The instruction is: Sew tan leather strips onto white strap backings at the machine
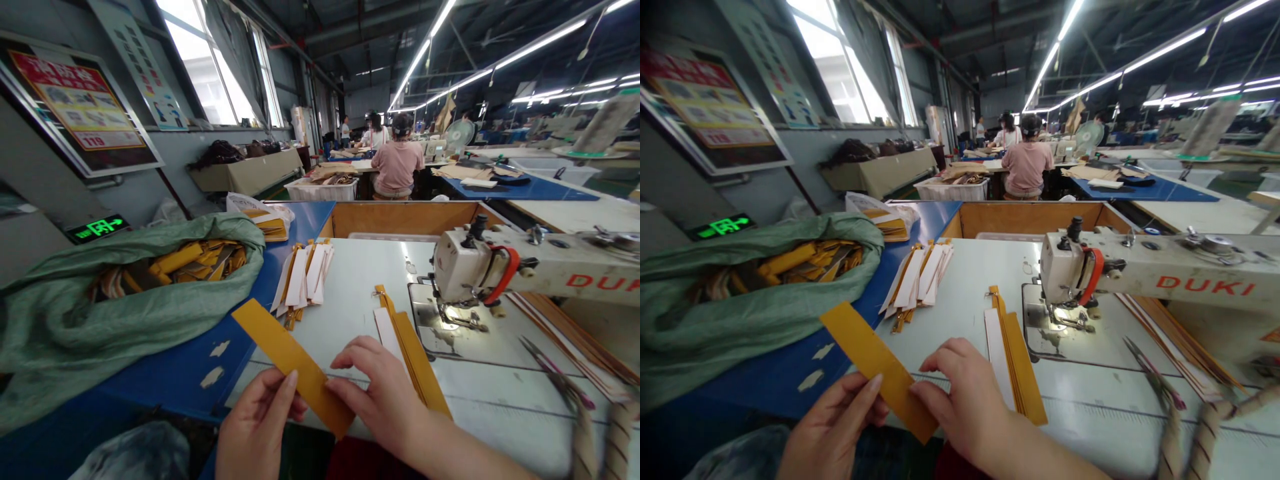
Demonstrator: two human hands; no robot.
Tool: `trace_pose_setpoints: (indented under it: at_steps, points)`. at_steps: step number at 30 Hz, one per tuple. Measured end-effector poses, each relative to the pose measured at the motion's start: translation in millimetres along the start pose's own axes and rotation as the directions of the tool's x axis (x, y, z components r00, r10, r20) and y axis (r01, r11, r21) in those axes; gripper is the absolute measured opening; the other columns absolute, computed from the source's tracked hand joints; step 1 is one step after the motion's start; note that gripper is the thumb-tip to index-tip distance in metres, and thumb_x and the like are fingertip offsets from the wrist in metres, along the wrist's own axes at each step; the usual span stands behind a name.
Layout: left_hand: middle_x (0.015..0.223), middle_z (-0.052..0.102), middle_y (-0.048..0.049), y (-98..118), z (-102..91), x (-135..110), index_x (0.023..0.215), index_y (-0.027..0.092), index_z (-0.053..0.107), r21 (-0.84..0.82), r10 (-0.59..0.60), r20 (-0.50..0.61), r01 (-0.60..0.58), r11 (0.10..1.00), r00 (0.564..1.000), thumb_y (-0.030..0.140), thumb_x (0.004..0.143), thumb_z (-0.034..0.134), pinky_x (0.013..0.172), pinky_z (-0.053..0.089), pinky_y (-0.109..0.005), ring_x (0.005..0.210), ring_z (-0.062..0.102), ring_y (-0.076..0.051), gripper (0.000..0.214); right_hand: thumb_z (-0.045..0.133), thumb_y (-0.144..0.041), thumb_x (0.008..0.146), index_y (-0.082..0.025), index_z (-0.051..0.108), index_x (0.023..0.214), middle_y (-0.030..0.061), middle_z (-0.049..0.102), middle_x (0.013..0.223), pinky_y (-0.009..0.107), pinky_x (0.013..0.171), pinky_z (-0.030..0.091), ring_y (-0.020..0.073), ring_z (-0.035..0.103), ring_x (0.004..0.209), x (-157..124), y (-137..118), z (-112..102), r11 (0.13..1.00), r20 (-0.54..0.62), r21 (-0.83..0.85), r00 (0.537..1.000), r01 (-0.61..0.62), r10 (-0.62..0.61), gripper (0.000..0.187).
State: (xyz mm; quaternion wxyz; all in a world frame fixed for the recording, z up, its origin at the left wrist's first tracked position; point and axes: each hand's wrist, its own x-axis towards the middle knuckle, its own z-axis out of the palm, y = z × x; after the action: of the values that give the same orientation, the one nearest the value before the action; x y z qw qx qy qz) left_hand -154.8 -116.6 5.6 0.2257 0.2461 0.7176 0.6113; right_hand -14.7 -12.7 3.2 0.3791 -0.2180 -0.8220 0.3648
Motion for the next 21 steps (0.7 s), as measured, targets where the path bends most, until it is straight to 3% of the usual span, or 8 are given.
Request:
trace_pose_setpoints:
  at_steps: [6, 11, 15, 18, 21]
  points:
    - [0.05, 0.062, 0.0004, 6.0, 0.8, -1.4, 0.069, 0.018, 0.063, 0.039, 0.026, 0.002, -0.026, 0.999, 1.0, 0.059, 0.063, 0.072, 0.051, 0.049, -0.022, 0.05, 0.057, -0.015, 0.042, 0.049, -0.015, 0.092, -0.018, 0.059, 0.079, 0.0035, 0.058, 0.077, 0.026, 0.067, 0.043, 0.0156, 0.055, 0.076, 4.9, -1.1, -5.2, 0.994, 0.002, -0.014, 0.994, 0.113, -0.113, 0.017]
    - [0.05, 0.062, 0.0004, 9.3, 2.8, -2.8, 0.069, 0.018, 0.063, 0.036, 0.0, -0.016, 0.0, 0.999, 1.0, 0.059, 0.062, 0.073, 0.053, 0.049, -0.023, 0.05, 0.058, -0.015, 0.042, 0.051, -0.017, 0.091, -0.019, 0.054, 0.076, 0.0016, 0.055, 0.076, 0.026, 0.068, 0.041, 0.0147, 0.053, 0.074, 7.0, 5.5, -13.8, 0.999, -0.134, -0.02, 0.991, -0.027, 0.024, 0.016]
    - [0.05, 0.062, -0.0001, 10.2, 5.6, -4.3, 0.07, 0.018, 0.064, 0.033, -0.003, -0.01, 0.004, 0.999, 1.0, 0.06, 0.06, 0.073, 0.052, 0.049, -0.024, 0.05, 0.058, -0.017, 0.044, 0.056, -0.023, 0.091, -0.02, 0.058, 0.082, 0.0015, 0.058, 0.082, 0.026, 0.071, 0.043, 0.0149, 0.055, 0.08, 3.0, 3.6, -7.8, 0.999, -0.006, -0.012, 0.999, -0.034, 0.033, 0.009]
    - [0.05, 0.062, -0.0001, 12.4, 6.6, -6.4, 0.069, 0.018, 0.063, 0.061, 0.009, -0.003, -0.009, 0.998, 1.0, 0.06, 0.061, 0.072, 0.053, 0.049, -0.025, 0.05, 0.058, -0.017, 0.043, 0.061, -0.022, 0.088, -0.019, 0.06, 0.088, 0.0027, 0.06, 0.085, 0.027, 0.072, 0.044, 0.0163, 0.056, 0.082, 0.9, -1.0, -0.2, 0.999, 0.013, -0.038, 1.0, 0.016, -0.016, 0.002]
    - [0.05, 0.062, 0.0001, 14.0, 5.6, -8.0, 0.069, 0.019, 0.063, 0.077, 0.007, -0.005, -0.007, 0.997, 1.0, 0.06, 0.062, 0.072, 0.053, 0.05, -0.025, 0.05, 0.058, -0.017, 0.043, 0.054, -0.016, 0.09, -0.019, 0.06, 0.078, 0.0026, 0.059, 0.077, 0.027, 0.067, 0.042, 0.0161, 0.054, 0.075, 2.4, -2.7, 2.5, 0.994, 0.013, -0.07, 0.996, 0.085, -0.085, 0.014]
